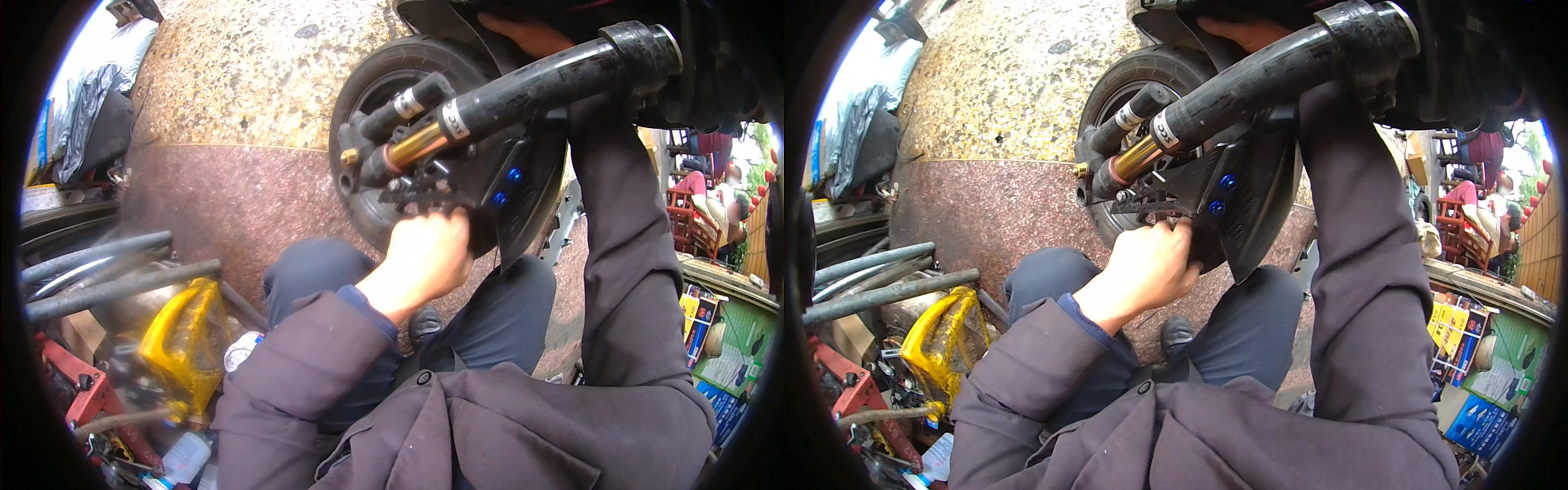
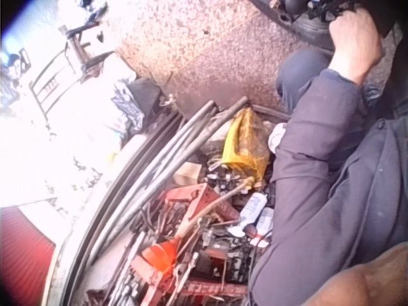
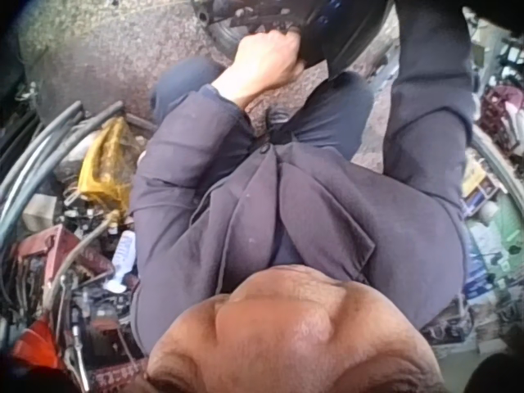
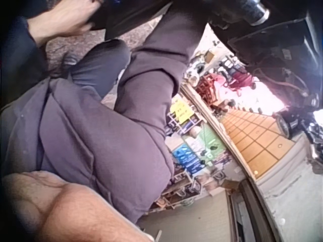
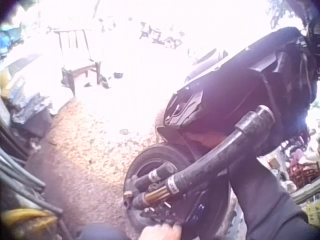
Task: The person uses a cordless drill to remove screws from a scooter's body panel, then detaches the panel and places it aside. They then reattach the panel, aligning it with the frame and securing it with screws.
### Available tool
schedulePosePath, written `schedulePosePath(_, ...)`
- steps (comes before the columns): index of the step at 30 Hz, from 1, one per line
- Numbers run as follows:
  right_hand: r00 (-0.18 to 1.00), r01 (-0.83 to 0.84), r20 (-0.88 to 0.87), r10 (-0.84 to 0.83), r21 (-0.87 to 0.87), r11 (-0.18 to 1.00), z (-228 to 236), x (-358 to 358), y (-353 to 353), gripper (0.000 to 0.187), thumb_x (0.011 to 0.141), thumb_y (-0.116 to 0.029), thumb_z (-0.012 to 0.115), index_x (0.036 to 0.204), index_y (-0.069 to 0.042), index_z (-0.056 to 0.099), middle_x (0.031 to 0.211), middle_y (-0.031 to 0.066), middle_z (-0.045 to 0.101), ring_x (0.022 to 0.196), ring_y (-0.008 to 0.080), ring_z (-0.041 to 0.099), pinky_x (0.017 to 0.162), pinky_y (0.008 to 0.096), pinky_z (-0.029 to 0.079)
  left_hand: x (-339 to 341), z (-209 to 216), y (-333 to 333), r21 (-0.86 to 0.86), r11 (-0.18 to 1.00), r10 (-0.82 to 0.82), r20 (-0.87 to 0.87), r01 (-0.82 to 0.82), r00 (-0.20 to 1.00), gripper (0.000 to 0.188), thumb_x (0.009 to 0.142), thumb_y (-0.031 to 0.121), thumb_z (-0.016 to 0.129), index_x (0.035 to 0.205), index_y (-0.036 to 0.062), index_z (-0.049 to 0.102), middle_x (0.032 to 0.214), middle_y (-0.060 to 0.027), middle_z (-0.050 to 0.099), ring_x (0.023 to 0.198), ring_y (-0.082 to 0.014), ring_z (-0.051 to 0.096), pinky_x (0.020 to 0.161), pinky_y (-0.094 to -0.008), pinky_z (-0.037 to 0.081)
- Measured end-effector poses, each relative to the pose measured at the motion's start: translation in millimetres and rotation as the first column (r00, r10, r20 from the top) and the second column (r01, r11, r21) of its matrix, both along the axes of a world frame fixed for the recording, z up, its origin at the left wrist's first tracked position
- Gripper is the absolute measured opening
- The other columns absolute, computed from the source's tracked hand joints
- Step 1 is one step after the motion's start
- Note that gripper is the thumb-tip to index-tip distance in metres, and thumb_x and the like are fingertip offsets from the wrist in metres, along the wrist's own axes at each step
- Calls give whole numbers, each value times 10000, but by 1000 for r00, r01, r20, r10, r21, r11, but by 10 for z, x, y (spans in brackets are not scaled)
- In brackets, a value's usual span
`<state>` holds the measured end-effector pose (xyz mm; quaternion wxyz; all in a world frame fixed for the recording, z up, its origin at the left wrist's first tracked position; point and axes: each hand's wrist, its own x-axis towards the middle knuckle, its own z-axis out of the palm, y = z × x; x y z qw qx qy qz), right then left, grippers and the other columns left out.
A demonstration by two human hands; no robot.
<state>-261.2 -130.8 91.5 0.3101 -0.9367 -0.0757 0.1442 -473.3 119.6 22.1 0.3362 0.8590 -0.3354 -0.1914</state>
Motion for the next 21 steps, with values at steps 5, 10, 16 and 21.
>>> schedulePosePath(5,954,230,172,-247,113,967,19,-620,-245,306,969,-153,588,1251,-42,627,1268,133,625,1140,203,609,992,327,469,41,-39,-6,-34,999,22,48,-20,999,509,736,299,702,1061,-74,580,783,-230,657,725,-373,690,654,-444,574)
schedulePosePath(10,695,584,446,-564,108,805,-44,-1653,-175,382,907,-206,695,1240,-28,637,1051,91,711,978,182,648,858,299,481,157,-24,-35,34,998,-51,-91,55,995,542,726,332,728,1060,-70,583,847,-249,670,764,-380,690,674,-444,575)
schedulePosePath(16,597,691,-185,-781,613,383,-137,-2206,113,593,960,-252,628,1449,-15,390,1273,135,606,1157,193,570,910,329,479,249,28,-94,-1,997,-78,-170,79,982,683,701,392,770,1162,-70,568,991,-273,656,914,-397,663,826,-446,539)
schedulePosePath(21,573,768,-271,-774,508,391,-23,-2091,18,633,932,-338,642,1417,4,423,1294,161,573,1185,237,531,963,358,428,257,31,-127,12,995,-96,-213,101,972,792,700,432,767,1257,-70,513,1032,-277,644,956,-406,642,852,-449,519)
